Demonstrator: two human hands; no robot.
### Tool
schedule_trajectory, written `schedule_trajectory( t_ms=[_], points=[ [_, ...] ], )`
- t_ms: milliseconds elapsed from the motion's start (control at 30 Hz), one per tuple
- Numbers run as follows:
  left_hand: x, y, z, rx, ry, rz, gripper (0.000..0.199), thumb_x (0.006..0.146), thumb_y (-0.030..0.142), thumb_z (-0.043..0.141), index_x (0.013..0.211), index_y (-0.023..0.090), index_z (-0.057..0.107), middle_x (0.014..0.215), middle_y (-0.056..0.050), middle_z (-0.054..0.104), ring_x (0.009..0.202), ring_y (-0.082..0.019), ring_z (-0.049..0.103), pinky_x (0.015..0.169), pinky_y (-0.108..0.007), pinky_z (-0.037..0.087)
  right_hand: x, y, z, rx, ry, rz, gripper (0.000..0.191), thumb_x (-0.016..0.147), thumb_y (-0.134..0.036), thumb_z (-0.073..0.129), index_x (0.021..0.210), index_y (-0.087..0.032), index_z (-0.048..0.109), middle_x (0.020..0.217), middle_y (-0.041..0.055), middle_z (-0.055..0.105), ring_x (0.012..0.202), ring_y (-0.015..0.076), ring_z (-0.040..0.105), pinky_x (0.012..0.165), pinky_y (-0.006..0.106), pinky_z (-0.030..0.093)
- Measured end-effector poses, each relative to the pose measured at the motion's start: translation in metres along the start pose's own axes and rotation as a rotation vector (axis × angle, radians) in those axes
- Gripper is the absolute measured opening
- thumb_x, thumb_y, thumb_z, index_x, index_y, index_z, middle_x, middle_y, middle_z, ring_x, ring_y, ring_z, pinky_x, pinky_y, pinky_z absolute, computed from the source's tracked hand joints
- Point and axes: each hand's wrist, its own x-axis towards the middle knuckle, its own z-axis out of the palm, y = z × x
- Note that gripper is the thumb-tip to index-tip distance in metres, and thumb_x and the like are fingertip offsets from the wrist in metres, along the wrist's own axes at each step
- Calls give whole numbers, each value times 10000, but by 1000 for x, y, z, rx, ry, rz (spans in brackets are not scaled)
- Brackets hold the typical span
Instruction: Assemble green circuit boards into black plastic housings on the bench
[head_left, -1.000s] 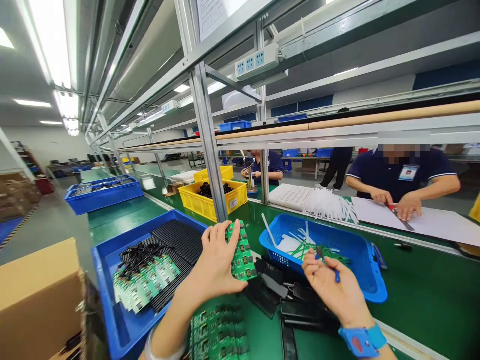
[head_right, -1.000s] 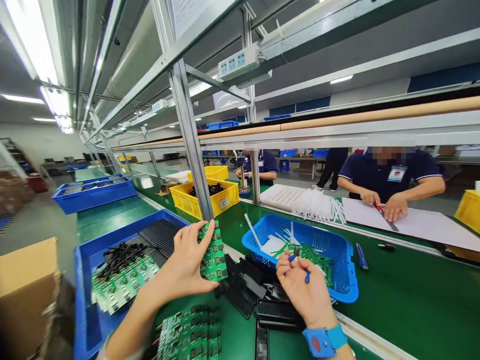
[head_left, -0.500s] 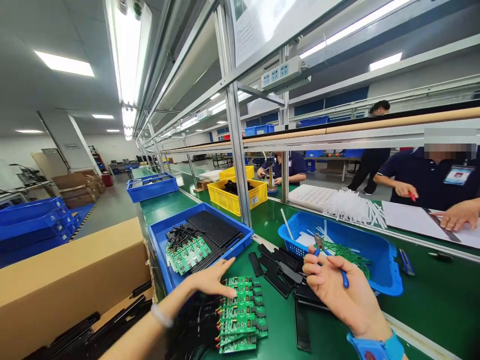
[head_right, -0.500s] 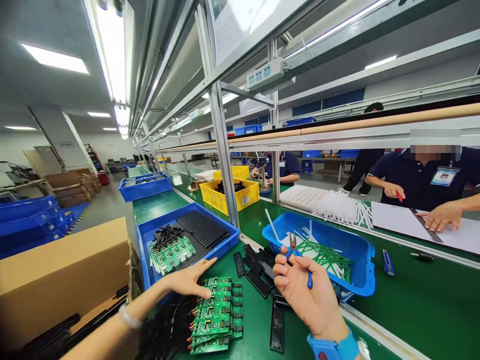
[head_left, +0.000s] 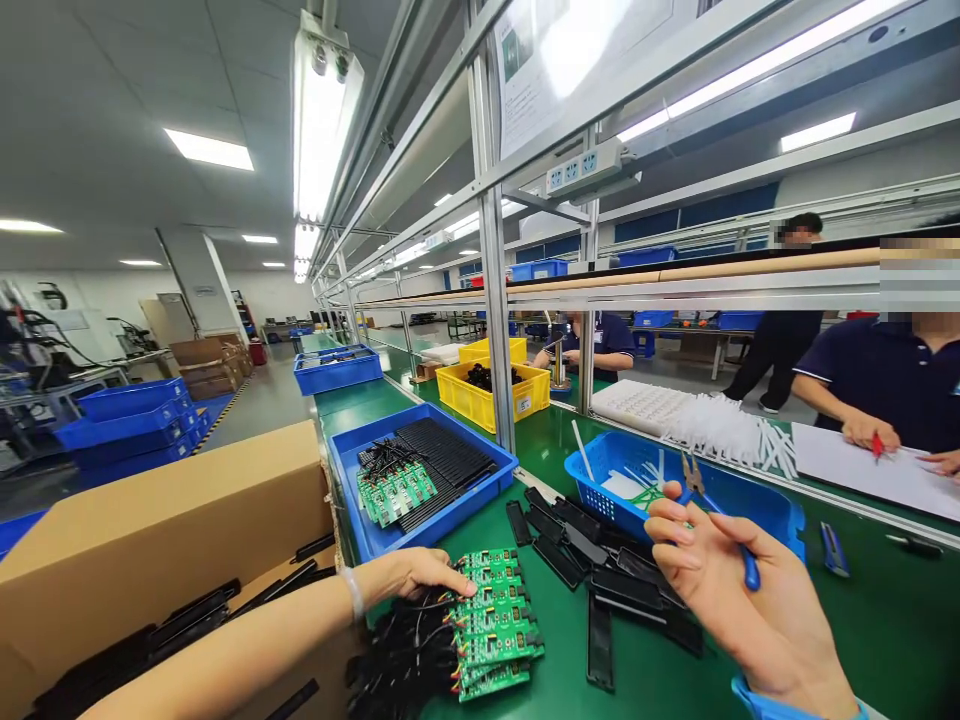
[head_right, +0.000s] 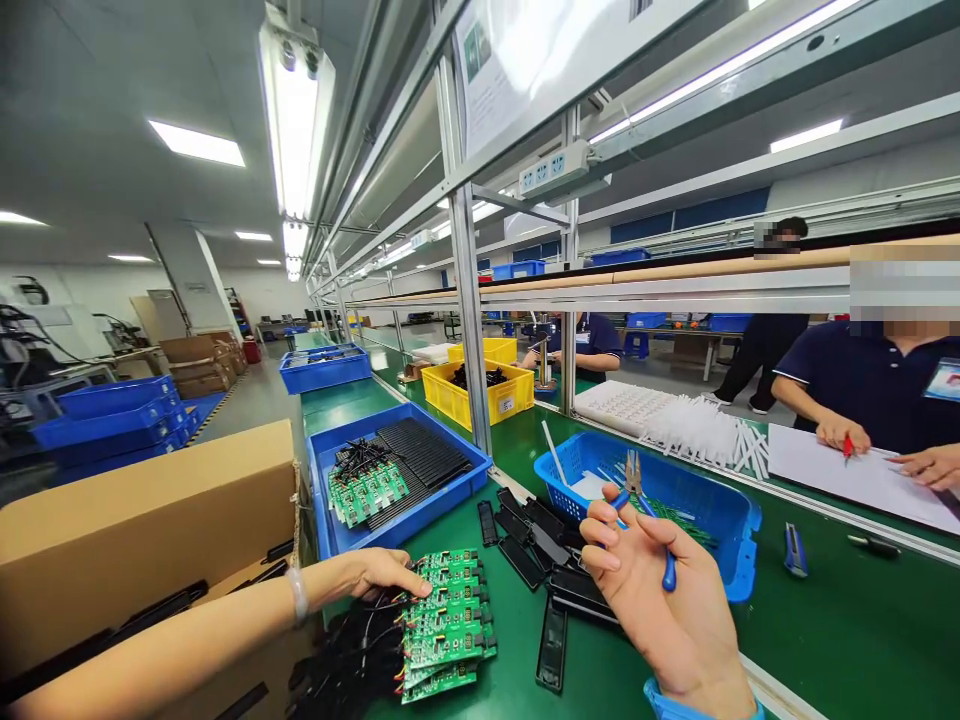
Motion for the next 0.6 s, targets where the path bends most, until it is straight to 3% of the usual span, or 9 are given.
schedule_trajectory(
  t_ms=[167, 233, 300, 367, 467, 600],
  points=[
    [-23, 6, 27, -234, 72, 11, 549, 290, 430, 865, 719, 195, 616, 703, -10, 684, 687, -233, 667, 663, -360, 543, -6, -5, -1, -4, 12, -32, 349, 737, -71, 430, 1071, -162, 474, 784, 21, 401, 581, 116, 443, 445, 229, 462],
    [-34, 12, 28, -280, 87, 46, 535, 297, 397, 873, 725, 172, 644, 687, -23, 691, 668, -235, 663, 648, -350, 536, -6, -6, -1, -3, 7, -47, 365, 750, -62, 410, 1097, -159, 472, 786, 25, 404, 581, 120, 448, 441, 236, 464],
    [-44, 21, 17, -311, 130, 94, 496, 330, 361, 879, 723, 156, 656, 668, -22, 691, 642, -215, 654, 632, -320, 525, -7, -8, 0, 3, 21, -65, 361, 751, -60, 401, 1088, -163, 482, 785, 27, 407, 576, 121, 450, 434, 242, 467],
    [-52, 34, -8, -335, 193, 147, 441, 392, 344, 874, 719, 149, 653, 662, -15, 692, 628, -192, 645, 625, -290, 514, -6, -10, 1, 6, 58, -82, 349, 745, -67, 398, 1065, -168, 495, 781, 29, 409, 563, 120, 447, 419, 243, 464],
    [-55, 59, -67, -363, 289, 199, 368, 519, 395, 840, 684, 143, 629, 635, -12, 680, 599, -183, 639, 603, -275, 508, -4, -14, -4, -9, 103, -99, 354, 741, -70, 391, 1063, -164, 504, 779, 34, 412, 558, 123, 451, 401, 241, 458],
    [-36, 88, -141, -365, 377, 162, 298, 802, 419, 675, 796, 125, 622, 714, -21, 666, 640, -163, 639, 634, -297, 530, 7, -22, -27, -105, 16, -159, 376, 737, -55, 413, 1095, -144, 489, 818, 56, 436, 608, 135, 478, 435, 249, 483]
  ],
)
